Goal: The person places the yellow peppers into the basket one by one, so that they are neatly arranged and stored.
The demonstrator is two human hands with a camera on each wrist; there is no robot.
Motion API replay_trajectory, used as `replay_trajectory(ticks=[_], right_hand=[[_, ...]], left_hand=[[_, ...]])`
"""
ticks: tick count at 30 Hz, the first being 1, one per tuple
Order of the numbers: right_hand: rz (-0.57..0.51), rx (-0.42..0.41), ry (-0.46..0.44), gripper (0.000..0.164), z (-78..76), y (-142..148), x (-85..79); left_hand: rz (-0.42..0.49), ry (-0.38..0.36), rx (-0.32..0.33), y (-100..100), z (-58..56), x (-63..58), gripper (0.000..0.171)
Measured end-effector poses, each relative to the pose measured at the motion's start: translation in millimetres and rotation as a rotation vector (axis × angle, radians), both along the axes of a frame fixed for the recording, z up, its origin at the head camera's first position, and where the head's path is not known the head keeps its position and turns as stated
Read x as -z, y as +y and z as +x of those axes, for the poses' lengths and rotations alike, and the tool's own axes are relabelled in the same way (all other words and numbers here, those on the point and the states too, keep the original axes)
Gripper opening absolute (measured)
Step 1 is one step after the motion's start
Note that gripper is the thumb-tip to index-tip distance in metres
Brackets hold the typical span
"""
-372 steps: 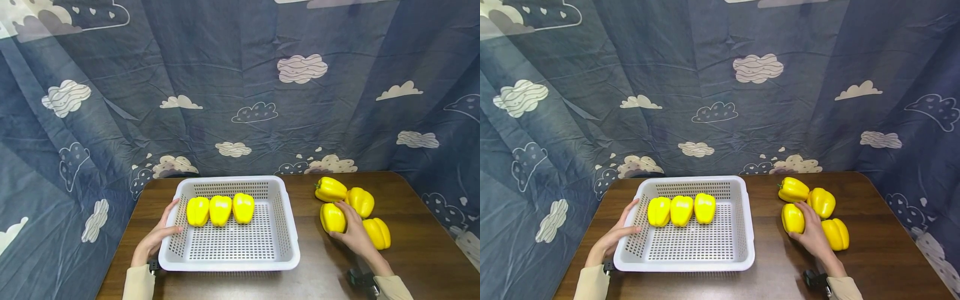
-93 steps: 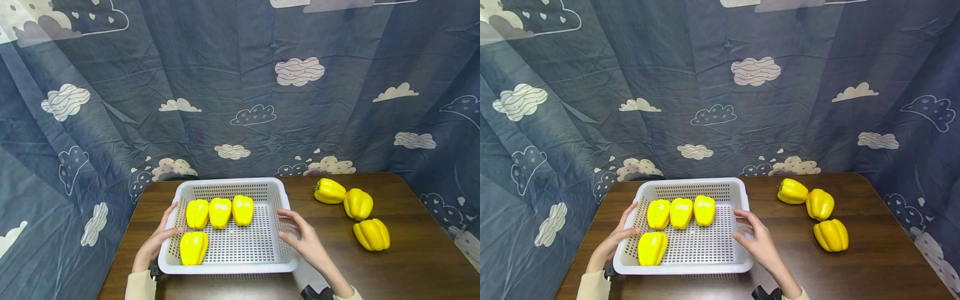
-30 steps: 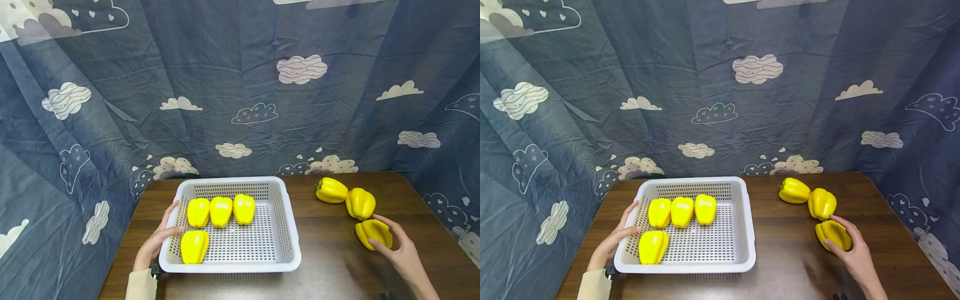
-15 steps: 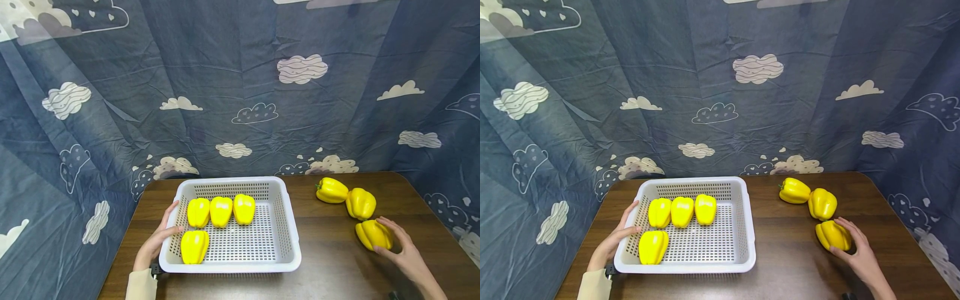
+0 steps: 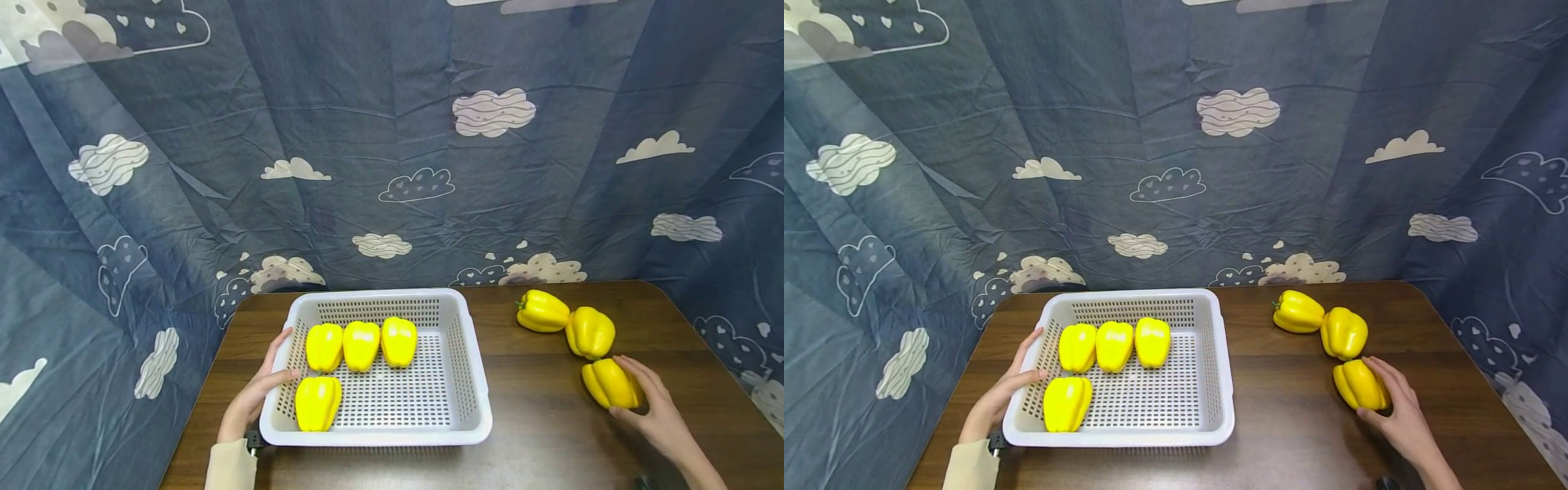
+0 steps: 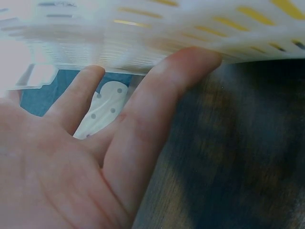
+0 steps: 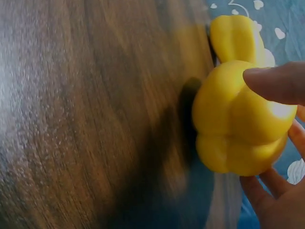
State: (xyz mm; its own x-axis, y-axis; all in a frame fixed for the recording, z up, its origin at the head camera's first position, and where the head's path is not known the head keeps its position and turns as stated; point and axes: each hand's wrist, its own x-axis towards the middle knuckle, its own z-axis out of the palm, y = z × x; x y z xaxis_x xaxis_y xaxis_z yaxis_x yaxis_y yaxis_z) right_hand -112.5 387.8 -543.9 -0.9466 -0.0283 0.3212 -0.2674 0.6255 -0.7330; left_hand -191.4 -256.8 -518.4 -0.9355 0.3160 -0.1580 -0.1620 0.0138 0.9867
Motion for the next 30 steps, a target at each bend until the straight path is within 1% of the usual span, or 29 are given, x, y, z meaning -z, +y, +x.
replay_trajectory(ticks=[5,9,11,17,19,23,30], right_hand=[[0.005,0.003,0.009,0.090,-1.6,1.6,2.6],[-0.003,0.017,-0.012,0.088,-2.1,3.4,4.8],[-0.001,0.031,-0.024,0.086,-1.7,3.6,5.3],[0.033,0.088,0.014,0.084,-0.6,2.5,6.7],[0.029,0.104,0.008,0.083,0.4,1.9,7.5],[0.017,0.125,-0.013,0.082,4.2,-2.3,7.4],[0.025,0.134,-0.003,0.085,9.7,-16.0,2.6]], left_hand=[[-0.004,0.003,0.004,0.1,-0.2,-0.2,0.082],[0.000,0.005,0.012,-0.1,-0.7,-1.2,0.082],[0.004,0.005,0.014,-0.3,-0.8,-1.4,0.082],[0.007,0.000,0.010,-0.5,-0.8,-0.7,0.082],[0.004,0.002,0.011,-0.6,-0.7,-0.4,0.082],[0.002,0.004,0.012,-1.0,-0.8,0.0,0.082],[0.006,0.004,0.015,-1.0,-0.6,-0.4,0.082]])
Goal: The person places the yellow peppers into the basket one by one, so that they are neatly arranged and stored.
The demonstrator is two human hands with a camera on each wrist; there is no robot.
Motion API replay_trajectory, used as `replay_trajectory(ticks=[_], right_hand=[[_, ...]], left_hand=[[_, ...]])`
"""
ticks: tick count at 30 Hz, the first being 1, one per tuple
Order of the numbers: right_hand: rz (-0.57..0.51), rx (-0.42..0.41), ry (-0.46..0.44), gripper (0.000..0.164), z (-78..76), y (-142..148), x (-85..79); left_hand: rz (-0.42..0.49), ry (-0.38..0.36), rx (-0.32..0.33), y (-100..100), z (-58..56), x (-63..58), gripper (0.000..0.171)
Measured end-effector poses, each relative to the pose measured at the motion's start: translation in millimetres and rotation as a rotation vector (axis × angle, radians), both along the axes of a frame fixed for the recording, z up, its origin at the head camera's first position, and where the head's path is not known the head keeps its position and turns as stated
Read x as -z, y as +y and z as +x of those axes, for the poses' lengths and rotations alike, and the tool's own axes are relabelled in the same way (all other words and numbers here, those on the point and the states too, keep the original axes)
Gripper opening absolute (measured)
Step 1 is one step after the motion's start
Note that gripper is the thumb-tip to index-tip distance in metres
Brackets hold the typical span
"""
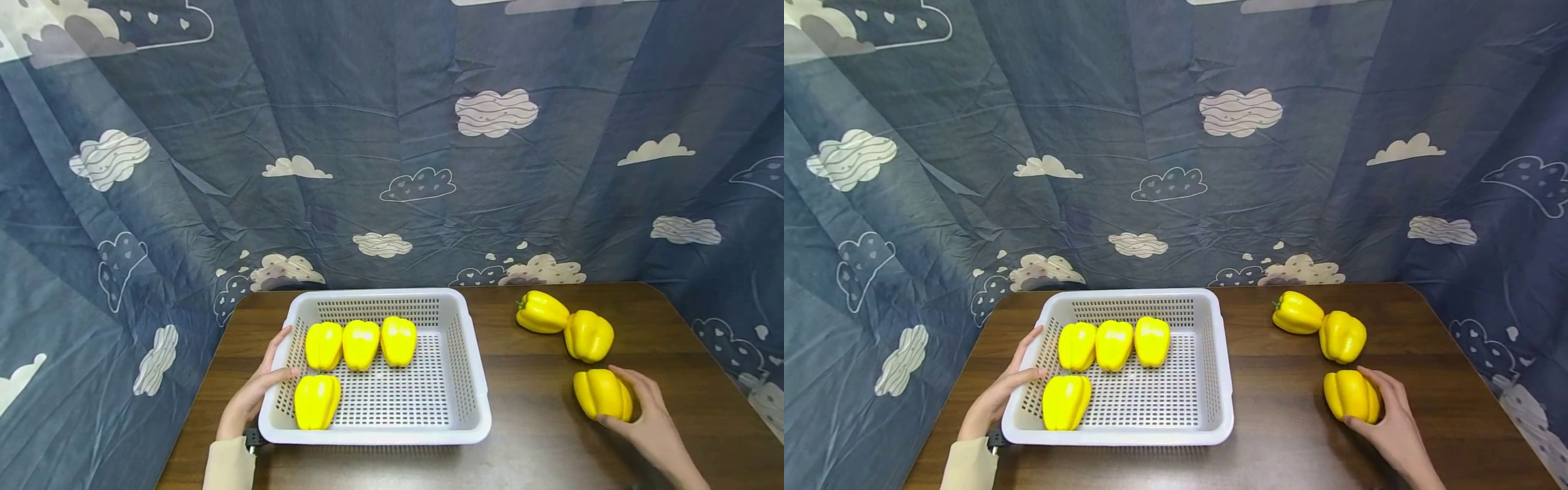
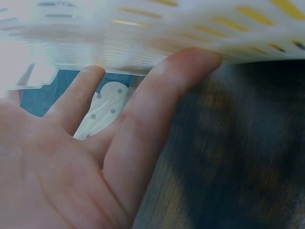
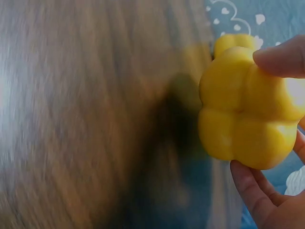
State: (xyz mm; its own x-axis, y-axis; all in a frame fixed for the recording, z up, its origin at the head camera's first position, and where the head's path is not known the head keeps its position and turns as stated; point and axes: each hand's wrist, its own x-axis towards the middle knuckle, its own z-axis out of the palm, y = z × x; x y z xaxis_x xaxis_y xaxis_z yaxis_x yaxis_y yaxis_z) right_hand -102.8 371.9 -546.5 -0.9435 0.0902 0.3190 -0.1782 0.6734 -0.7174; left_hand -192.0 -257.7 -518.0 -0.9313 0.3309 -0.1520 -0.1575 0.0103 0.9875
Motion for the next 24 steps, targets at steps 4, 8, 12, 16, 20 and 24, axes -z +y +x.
replay_trajectory(ticks=[4,8,12,16,20,24], right_hand=[[-0.026,-0.005,0.001,0.083,0.9,-9.2,-9.0],[-0.024,-0.006,0.008,0.082,-0.6,-20.8,-21.8],[-0.028,-0.023,0.049,0.082,-4.6,-34.2,-35.7],[-0.047,-0.061,0.074,0.084,-9.0,-48.9,-48.9],[-0.058,-0.092,0.070,0.086,-12.5,-62.9,-59.0],[-0.071,-0.119,0.059,0.088,-15.1,-76.5,-66.7]], left_hand=[[-0.001,0.001,-0.001,-0.1,0.5,-0.4,0.082],[0.002,0.001,0.000,-0.2,0.5,0.1,0.082],[0.007,0.001,0.000,-0.3,0.8,0.8,0.082],[0.004,0.001,-0.007,-0.2,1.0,0.7,0.082],[0.007,-0.004,-0.010,0.1,0.8,0.2,0.082],[0.011,-0.004,-0.006,0.4,0.8,0.1,0.082]])
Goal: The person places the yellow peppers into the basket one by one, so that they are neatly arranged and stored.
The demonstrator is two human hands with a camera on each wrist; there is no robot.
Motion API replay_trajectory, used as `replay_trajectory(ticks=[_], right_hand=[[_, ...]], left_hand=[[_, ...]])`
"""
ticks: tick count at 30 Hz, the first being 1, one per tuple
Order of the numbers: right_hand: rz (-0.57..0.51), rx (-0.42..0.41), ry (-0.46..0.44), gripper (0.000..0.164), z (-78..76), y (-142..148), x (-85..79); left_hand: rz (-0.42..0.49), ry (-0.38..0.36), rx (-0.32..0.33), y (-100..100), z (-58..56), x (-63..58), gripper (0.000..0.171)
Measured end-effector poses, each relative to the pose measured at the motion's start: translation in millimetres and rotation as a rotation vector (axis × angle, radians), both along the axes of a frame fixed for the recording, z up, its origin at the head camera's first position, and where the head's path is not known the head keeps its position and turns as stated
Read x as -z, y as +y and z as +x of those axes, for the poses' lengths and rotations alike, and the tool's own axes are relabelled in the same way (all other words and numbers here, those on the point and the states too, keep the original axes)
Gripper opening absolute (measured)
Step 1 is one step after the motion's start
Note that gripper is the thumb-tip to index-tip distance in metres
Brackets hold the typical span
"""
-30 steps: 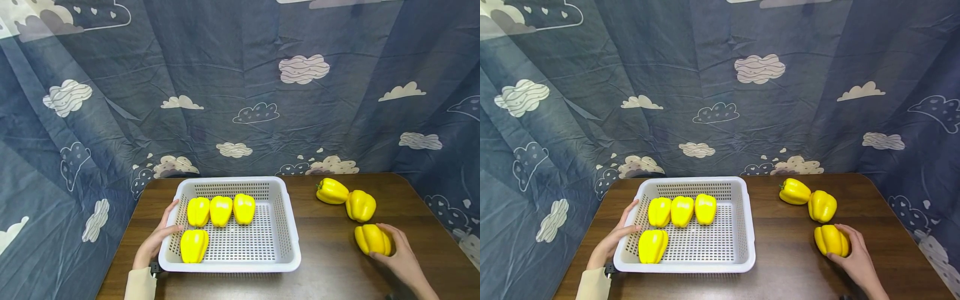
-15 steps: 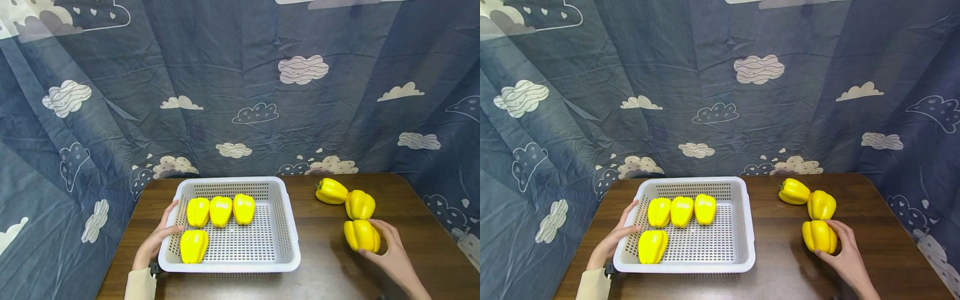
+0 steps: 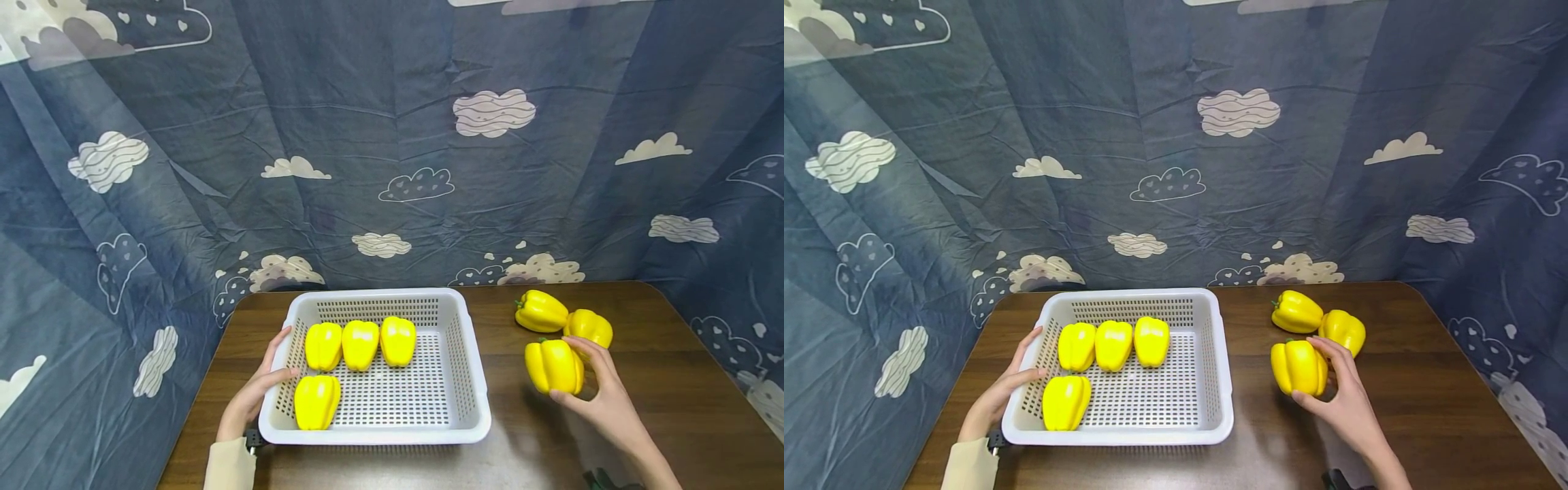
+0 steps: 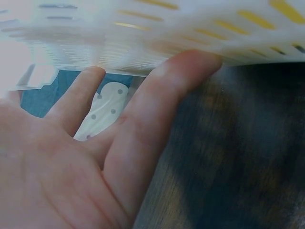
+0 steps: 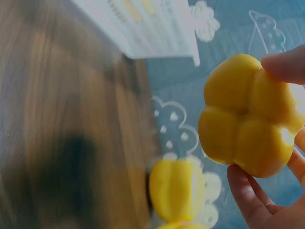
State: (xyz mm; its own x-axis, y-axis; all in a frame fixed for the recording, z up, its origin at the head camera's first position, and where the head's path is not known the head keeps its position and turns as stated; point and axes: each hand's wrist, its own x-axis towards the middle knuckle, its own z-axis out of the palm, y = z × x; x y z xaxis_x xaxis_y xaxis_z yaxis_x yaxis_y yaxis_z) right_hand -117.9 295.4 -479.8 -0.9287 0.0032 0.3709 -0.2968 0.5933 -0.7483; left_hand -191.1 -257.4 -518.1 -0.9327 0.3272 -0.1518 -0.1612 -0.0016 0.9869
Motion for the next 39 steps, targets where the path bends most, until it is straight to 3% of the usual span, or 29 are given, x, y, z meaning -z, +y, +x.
replay_trajectory(ticks=[20,39], right_hand=[[-0.011,-0.084,-0.075,0.084,-5.2,-62.6,-30.9],[-0.074,-0.165,-0.133,0.085,-10.9,-113.9,-32.2]], left_hand=[[-0.007,0.000,0.000,0.0,0.6,-0.2,0.081],[0.006,0.000,0.002,-0.5,-0.2,0.6,0.081]])
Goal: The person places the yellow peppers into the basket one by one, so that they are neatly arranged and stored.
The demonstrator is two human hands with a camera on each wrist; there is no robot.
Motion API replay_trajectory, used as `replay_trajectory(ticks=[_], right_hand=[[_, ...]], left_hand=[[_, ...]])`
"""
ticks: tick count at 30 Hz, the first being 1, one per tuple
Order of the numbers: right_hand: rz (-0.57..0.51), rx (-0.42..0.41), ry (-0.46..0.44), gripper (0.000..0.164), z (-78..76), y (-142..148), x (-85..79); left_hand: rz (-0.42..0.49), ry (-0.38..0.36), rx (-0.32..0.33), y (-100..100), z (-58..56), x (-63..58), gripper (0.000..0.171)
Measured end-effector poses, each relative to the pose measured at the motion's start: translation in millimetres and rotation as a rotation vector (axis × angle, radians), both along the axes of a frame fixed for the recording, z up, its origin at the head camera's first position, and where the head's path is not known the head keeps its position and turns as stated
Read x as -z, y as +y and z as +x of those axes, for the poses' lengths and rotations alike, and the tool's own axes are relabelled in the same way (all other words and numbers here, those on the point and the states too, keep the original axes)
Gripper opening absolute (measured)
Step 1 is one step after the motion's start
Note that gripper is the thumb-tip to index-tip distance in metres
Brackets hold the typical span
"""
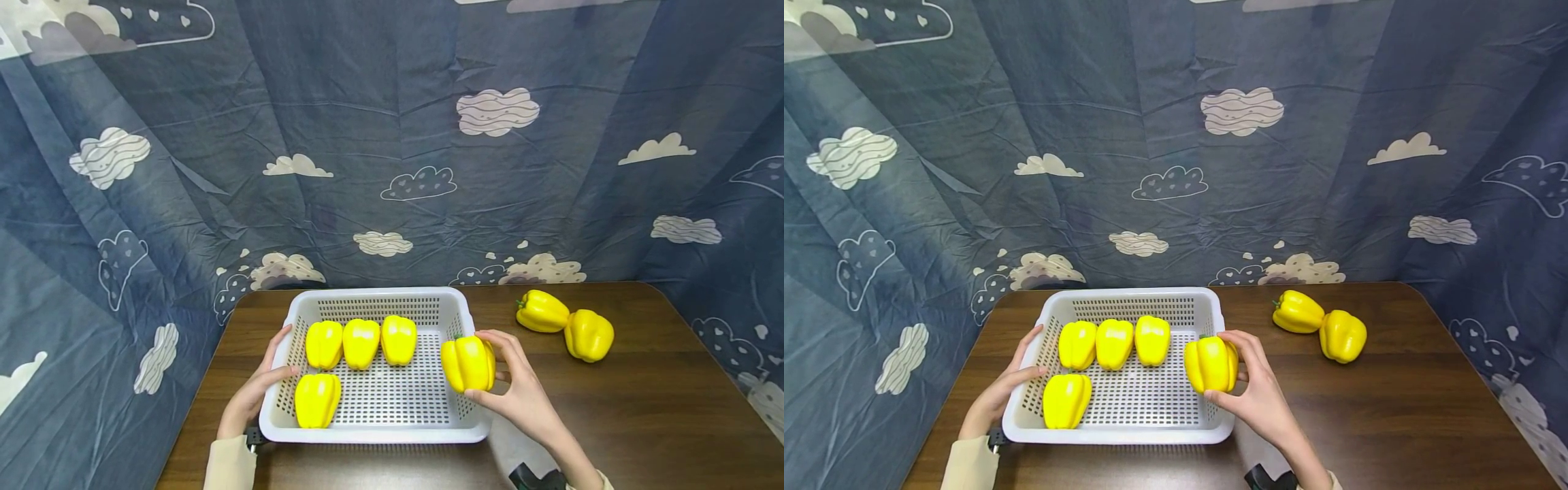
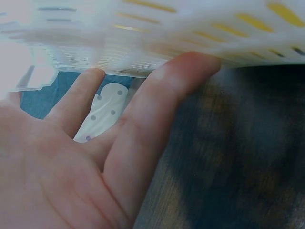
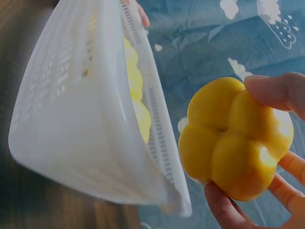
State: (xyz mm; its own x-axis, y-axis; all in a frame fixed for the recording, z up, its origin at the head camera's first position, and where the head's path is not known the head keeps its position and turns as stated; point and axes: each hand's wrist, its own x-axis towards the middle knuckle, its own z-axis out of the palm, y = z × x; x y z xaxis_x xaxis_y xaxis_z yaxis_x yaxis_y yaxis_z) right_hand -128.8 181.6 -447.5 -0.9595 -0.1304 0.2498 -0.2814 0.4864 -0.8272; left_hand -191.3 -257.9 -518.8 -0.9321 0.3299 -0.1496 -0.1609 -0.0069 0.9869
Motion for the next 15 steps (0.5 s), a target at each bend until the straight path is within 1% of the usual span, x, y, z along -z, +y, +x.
replay_trajectory(ticks=[2,7,9,15], right_hand=[[-0.010,-0.012,0.000,0.085,-0.2,-5.9,1.3],[-0.044,-0.046,0.012,0.084,-0.7,-22.4,3.4],[-0.056,-0.058,0.009,0.084,-0.8,-28.9,4.1],[-0.088,-0.102,-0.006,0.085,-1.3,-47.8,7.3]], left_hand=[[-0.004,0.004,0.000,-0.1,0.1,0.3,0.081],[0.018,0.014,0.012,-0.2,-0.7,1.1,0.081],[0.031,0.016,0.018,-0.2,-1.0,1.4,0.081],[0.028,0.016,0.014,-0.2,-0.7,2.1,0.081]])
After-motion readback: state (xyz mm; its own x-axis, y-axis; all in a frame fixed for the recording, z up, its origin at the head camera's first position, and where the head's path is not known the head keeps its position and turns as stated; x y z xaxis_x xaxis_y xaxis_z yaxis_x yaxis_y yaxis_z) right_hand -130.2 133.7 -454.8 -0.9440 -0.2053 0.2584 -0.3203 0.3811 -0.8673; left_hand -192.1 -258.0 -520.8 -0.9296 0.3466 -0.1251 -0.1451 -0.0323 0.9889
